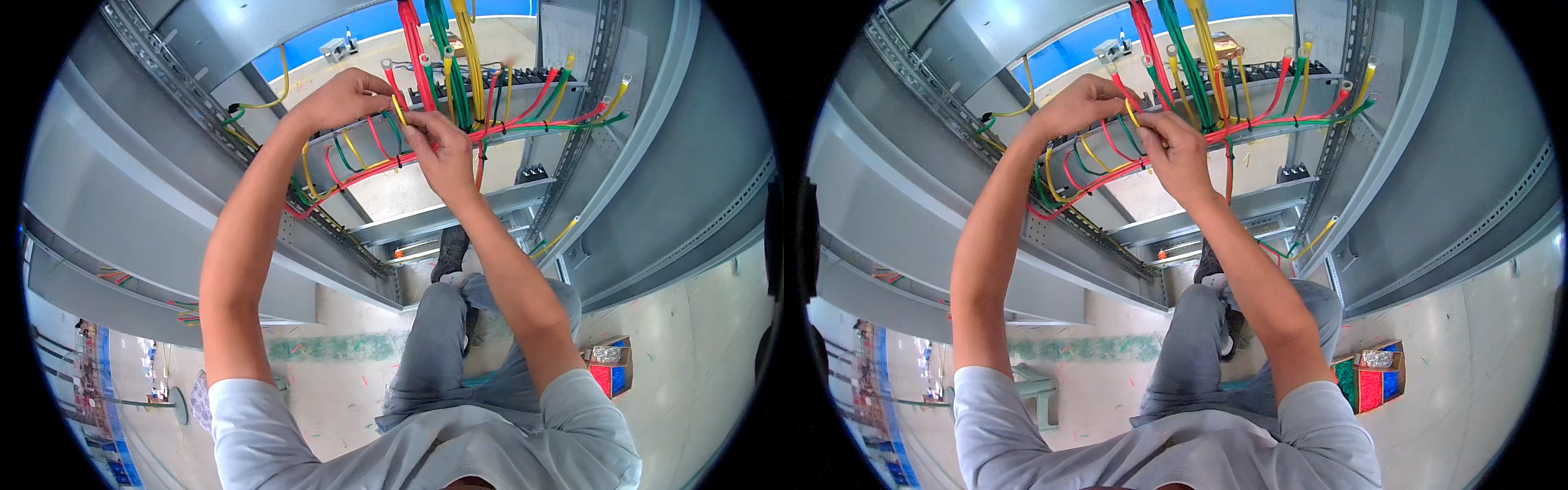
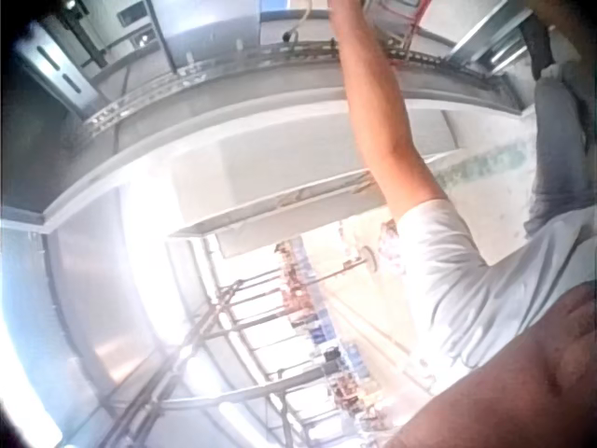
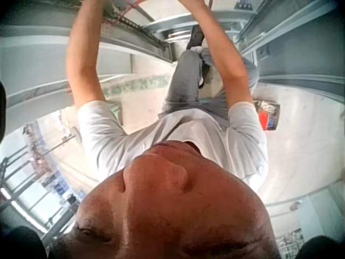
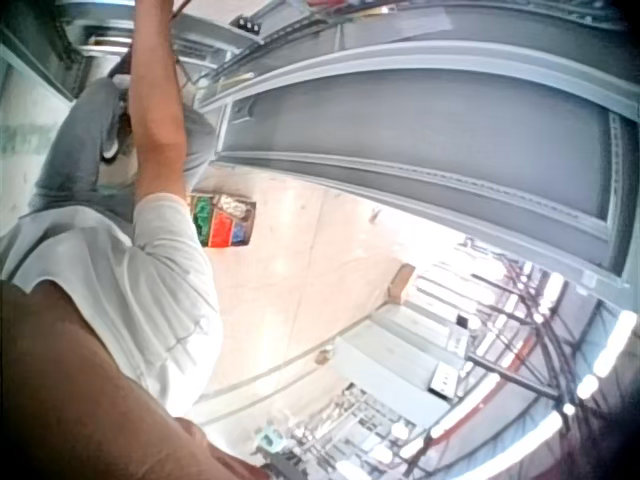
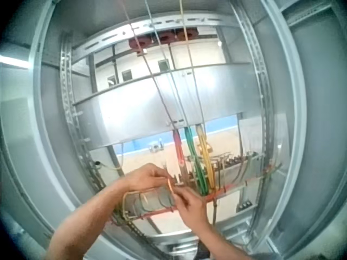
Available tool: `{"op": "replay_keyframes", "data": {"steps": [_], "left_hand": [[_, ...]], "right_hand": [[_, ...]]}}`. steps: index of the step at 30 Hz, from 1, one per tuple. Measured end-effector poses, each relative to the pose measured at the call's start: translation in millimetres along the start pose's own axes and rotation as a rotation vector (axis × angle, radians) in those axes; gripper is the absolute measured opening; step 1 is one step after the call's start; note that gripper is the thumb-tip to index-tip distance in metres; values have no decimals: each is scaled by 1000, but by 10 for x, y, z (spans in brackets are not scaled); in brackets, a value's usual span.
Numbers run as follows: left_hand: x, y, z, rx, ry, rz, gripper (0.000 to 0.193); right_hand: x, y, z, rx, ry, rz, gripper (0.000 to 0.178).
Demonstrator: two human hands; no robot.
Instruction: The person works inside an open electrical cabinet, stripping wire ends with pliers and connecting multiple colored wires to terminal blocks. They organize and route the wires within the cabinet, then step down and move a stool and a box of tools on the floor.
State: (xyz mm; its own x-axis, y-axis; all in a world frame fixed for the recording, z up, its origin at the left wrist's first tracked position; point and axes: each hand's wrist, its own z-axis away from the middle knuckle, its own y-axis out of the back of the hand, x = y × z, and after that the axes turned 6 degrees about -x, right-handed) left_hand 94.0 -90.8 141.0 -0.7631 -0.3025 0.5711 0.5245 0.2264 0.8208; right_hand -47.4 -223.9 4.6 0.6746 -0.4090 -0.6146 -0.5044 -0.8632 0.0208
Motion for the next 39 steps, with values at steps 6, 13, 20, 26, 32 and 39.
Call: {"op": "replay_keyframes", "data": {"steps": [6,13,20,26,32,39], "left_hand": [[582,-42,332,213,-190,131,34],[713,-36,390,137,-186,98,36],[461,-5,-13,187,-153,370,35],[158,-19,-232,256,25,542,29],[374,-205,-187,445,-47,-324,40],[248,-253,16,279,-56,-501,65]], "right_hand": [[-76,31,53,157,-97,-106,18],[-51,64,-66,-42,-152,75,22],[92,148,-76,-99,-199,-105,21],[40,148,-59,-166,-260,-181,24],[136,151,5,-109,-220,-244,23],[69,158,-2,-100,-195,-176,23]]}}
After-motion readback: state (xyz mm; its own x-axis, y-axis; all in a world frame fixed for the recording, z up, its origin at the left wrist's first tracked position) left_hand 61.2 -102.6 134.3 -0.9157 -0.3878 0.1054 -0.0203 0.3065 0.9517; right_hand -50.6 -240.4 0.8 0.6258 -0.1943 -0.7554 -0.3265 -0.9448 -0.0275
